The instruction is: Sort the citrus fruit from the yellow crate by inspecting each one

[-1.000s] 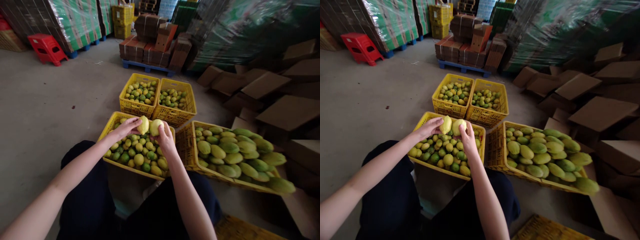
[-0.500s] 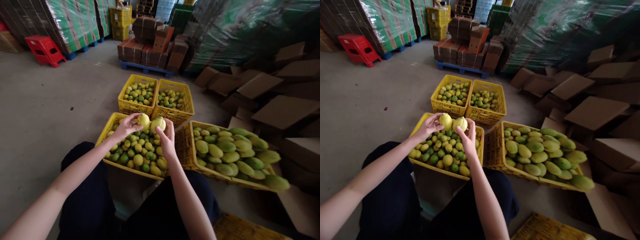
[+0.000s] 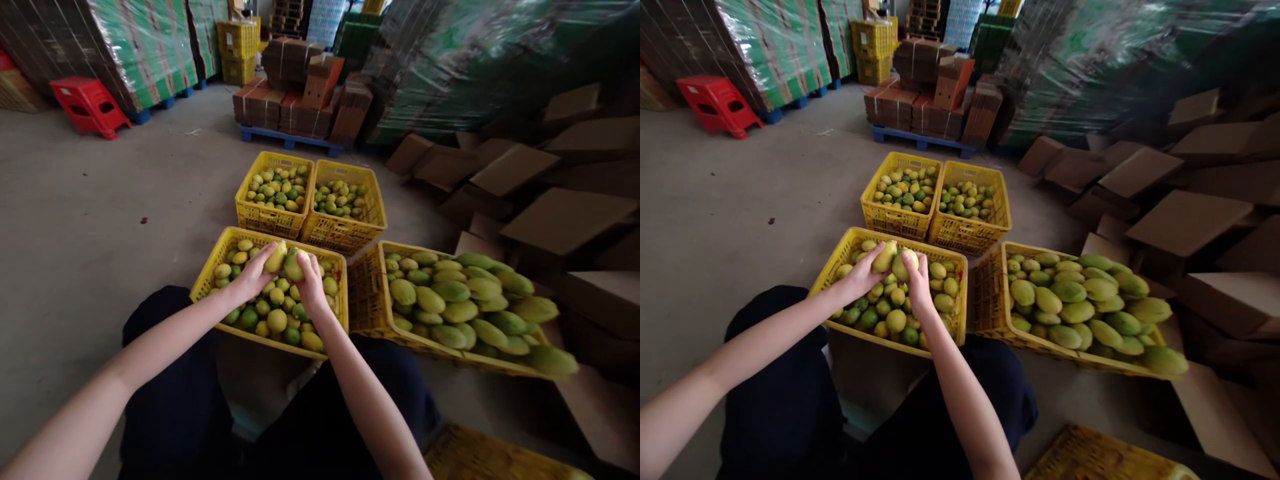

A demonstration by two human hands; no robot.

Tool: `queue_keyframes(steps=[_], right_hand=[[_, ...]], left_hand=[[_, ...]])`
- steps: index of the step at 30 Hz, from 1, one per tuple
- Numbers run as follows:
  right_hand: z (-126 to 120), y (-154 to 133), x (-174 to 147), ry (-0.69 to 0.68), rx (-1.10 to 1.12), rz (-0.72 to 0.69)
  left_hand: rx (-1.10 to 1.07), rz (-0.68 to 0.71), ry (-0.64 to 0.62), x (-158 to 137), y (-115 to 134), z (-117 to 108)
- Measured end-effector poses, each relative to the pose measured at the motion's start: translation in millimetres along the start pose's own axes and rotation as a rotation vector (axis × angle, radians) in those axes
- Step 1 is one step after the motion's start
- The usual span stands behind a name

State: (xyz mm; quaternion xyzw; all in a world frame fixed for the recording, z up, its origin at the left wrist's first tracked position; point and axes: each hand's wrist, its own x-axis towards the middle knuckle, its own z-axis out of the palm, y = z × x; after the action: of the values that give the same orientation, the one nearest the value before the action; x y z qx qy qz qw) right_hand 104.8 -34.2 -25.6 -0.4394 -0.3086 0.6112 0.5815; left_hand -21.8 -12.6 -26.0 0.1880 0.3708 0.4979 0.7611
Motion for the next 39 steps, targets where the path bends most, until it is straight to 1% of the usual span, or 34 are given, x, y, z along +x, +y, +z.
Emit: queue_keyframes(steps=[3,5,6,8,11,14,16,18,23,25,28,30,32,35,37,39], right_hand=[[0,-3,7,-0.078,0.214,0.171],[-2,-10,10,-0.144,0.298,0.294],[-3,-14,12,-0.157,0.322,0.34],[-6,-22,13,-0.143,0.348,0.395],[-7,-28,12,-0.119,0.384,0.403],[-6,-28,9,-0.13,0.414,0.365],[-7,-27,7,-0.138,0.395,0.348],[-9,-26,8,-0.131,0.371,0.361],[-14,-22,15,-0.03,0.397,0.415],[-15,-19,18,0.017,0.402,0.439],[-15,-17,20,0.071,0.4,0.45],[-14,-17,19,0.083,0.425,0.458],[-13,-20,16,0.078,0.451,0.463],[-12,-25,12,0.042,0.446,0.44],[-12,-28,10,0.004,0.423,0.438],[-13,-29,10,-0.044,0.407,0.469]], left_hand=[[-0.035,0.002,0.071,2,7,3],[-0.083,-0.007,0.119,3,15,5],[-0.105,-0.009,0.126,3,19,6],[-0.135,-0.013,0.1,0,25,9],[-0.151,-0.029,0.036,-5,28,12],[-0.121,-0.044,0.006,-9,25,13],[-0.098,-0.05,-0.012,-10,23,13],[-0.096,-0.079,-0.026,-9,23,11],[-0.145,-0.196,-0.064,-3,27,7],[-0.139,-0.188,-0.067,-2,26,7],[-0.153,-0.101,-0.036,0,22,9],[-0.168,-0.05,-0.016,0,20,10],[-0.166,-0.034,-0.014,-1,19,10],[-0.108,-0.032,-0.003,-5,19,11],[-0.062,-0.059,0.007,-8,21,12],[-0.046,-0.105,0.003,-11,22,13]])
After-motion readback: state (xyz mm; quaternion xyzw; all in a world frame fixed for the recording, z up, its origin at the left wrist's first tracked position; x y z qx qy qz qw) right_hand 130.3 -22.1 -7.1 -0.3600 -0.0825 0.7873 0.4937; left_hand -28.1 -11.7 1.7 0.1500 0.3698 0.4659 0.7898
